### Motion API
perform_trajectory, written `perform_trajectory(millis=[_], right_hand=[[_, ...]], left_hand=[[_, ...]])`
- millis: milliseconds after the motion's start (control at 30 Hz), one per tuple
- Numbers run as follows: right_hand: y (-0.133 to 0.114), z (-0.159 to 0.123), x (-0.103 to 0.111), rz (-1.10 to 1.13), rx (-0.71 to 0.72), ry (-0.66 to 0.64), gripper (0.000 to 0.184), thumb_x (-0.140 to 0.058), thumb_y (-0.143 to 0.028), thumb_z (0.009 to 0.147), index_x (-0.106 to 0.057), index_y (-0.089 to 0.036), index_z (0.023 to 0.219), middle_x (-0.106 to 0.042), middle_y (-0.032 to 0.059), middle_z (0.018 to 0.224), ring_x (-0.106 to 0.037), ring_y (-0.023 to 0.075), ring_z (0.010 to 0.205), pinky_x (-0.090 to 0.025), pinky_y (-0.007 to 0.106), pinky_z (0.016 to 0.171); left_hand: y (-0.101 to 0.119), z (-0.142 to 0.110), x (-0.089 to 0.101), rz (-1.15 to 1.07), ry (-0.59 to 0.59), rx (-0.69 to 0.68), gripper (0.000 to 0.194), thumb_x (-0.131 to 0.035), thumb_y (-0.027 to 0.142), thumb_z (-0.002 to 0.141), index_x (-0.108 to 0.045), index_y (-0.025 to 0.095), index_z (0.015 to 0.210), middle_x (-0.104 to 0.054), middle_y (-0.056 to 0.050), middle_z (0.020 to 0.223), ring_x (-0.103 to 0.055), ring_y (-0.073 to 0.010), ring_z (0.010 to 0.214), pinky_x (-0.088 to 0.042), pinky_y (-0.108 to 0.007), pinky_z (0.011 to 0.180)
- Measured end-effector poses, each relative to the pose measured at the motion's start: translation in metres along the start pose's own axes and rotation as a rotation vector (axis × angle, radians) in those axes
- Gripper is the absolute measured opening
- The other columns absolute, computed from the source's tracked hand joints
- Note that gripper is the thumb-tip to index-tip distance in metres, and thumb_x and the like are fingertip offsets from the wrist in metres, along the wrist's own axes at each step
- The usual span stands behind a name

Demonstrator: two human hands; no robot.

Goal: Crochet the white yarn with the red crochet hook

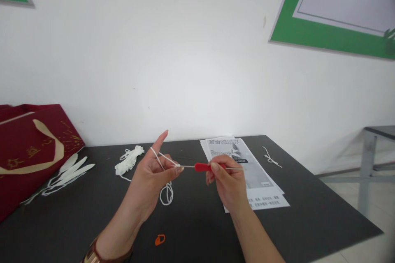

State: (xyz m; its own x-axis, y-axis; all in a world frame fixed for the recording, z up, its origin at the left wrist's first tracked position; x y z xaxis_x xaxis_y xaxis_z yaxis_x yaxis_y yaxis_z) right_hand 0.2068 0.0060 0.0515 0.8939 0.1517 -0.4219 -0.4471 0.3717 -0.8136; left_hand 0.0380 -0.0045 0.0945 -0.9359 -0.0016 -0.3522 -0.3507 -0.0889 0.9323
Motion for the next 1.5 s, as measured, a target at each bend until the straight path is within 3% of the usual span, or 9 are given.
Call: perform_trajectory(millis=[167,333,467,567,733,1000,1333,1500], right_hand=[[-0.004,0.0,-0.002,-0.066,0.047,-0.058,0.01,-0.071,-0.016,0.073,-0.074,-0.02,0.082,-0.071,0.0036,0.07,-0.064,0.0152,0.059,-0.052,0.027,0.055],[-0.009,-0.009,-0.009,-0.378,0.349,-0.182,0.026,-0.066,-0.006,0.076,-0.073,-0.026,0.091,-0.071,0.0047,0.085,-0.065,0.0181,0.074,-0.053,0.031,0.063],[-0.007,-0.019,-0.015,-0.713,0.648,-0.315,0.05,-0.061,0.001,0.076,-0.06,-0.027,0.118,-0.068,0.0088,0.099,-0.062,0.0206,0.087,-0.053,0.035,0.072],[-0.004,-0.025,-0.017,-0.772,0.73,-0.304,0.055,-0.06,0.001,0.076,-0.055,-0.027,0.123,-0.067,0.0095,0.098,-0.061,0.0209,0.087,-0.053,0.035,0.072],[-0.007,-0.023,-0.012,-0.639,0.581,-0.16,0.039,-0.056,-0.002,0.079,-0.06,-0.027,0.108,-0.064,0.0063,0.089,-0.059,0.019,0.079,-0.05,0.033,0.065],[-0.015,-0.013,-0.001,-0.496,0.474,-0.074,0.016,-0.051,-0.016,0.086,-0.064,-0.023,0.092,-0.06,0.0053,0.078,-0.057,0.0192,0.072,-0.045,0.034,0.062],[-0.02,-0.005,0.007,-0.189,0.315,-0.004,0.014,-0.055,-0.026,0.087,-0.064,-0.02,0.079,-0.057,0.0006,0.067,-0.055,0.014,0.06,-0.044,0.029,0.056],[-0.015,0.001,0.008,-0.016,0.125,0.045,0.016,-0.059,-0.029,0.085,-0.063,-0.018,0.074,-0.06,-0.0008,0.063,-0.056,0.0113,0.051,-0.047,0.025,0.049]], left_hand=[[-0.001,0.001,0.001,-0.127,-0.005,0.025,0.094,-0.076,0.009,0.058,-0.033,0.026,0.14,-0.057,0.008,0.058,-0.054,-0.0076,0.056,-0.042,-0.019,0.062],[-0.005,0.001,-0.001,-0.177,-0.018,0.105,0.094,-0.074,0.007,0.059,-0.029,0.019,0.142,-0.058,0.007,0.058,-0.055,-0.0091,0.054,-0.043,-0.021,0.057],[-0.005,-0.002,-0.004,-0.036,0.058,-0.082,0.097,-0.072,0.01,0.064,-0.02,0.028,0.144,-0.06,0.008,0.059,-0.056,-0.0094,0.059,-0.044,-0.021,0.063],[-0.004,-0.004,-0.007,0.085,0.098,-0.194,0.098,-0.071,0.011,0.066,-0.017,0.032,0.144,-0.061,0.008,0.059,-0.058,-0.0114,0.063,-0.046,-0.024,0.067],[-0.006,0.002,-0.005,0.075,0.085,-0.183,0.101,-0.072,0.011,0.064,-0.015,0.03,0.145,-0.061,0.007,0.058,-0.058,-0.0126,0.065,-0.046,-0.024,0.066],[-0.013,0.008,-0.003,0.09,0.006,-0.117,0.102,-0.074,0.011,0.06,-0.02,0.03,0.144,-0.054,0.009,0.052,-0.053,-0.0114,0.056,-0.041,-0.022,0.056],[-0.006,0.006,0.002,0.203,-0.184,0.044,0.086,-0.074,0.013,0.061,-0.037,0.018,0.139,-0.059,0.003,0.058,-0.051,-0.0117,0.056,-0.038,-0.024,0.055],[-0.007,0.006,0.002,0.162,-0.166,0.056,0.087,-0.075,0.012,0.058,-0.04,0.017,0.137,-0.061,0.003,0.058,-0.053,-0.0122,0.056,-0.039,-0.024,0.055]])
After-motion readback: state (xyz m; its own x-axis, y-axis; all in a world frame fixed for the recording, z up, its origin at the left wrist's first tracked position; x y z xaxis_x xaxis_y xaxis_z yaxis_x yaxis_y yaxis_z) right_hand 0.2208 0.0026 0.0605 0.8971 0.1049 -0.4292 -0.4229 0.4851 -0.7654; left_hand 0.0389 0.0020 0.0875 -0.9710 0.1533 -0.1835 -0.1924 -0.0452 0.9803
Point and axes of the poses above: each hand's wrist, its own z-axis towards the middle knuckle, its own x-axis out of the back of the hand, y = z × x, the point moved 1 cm from there along z, towards the middle knuckle
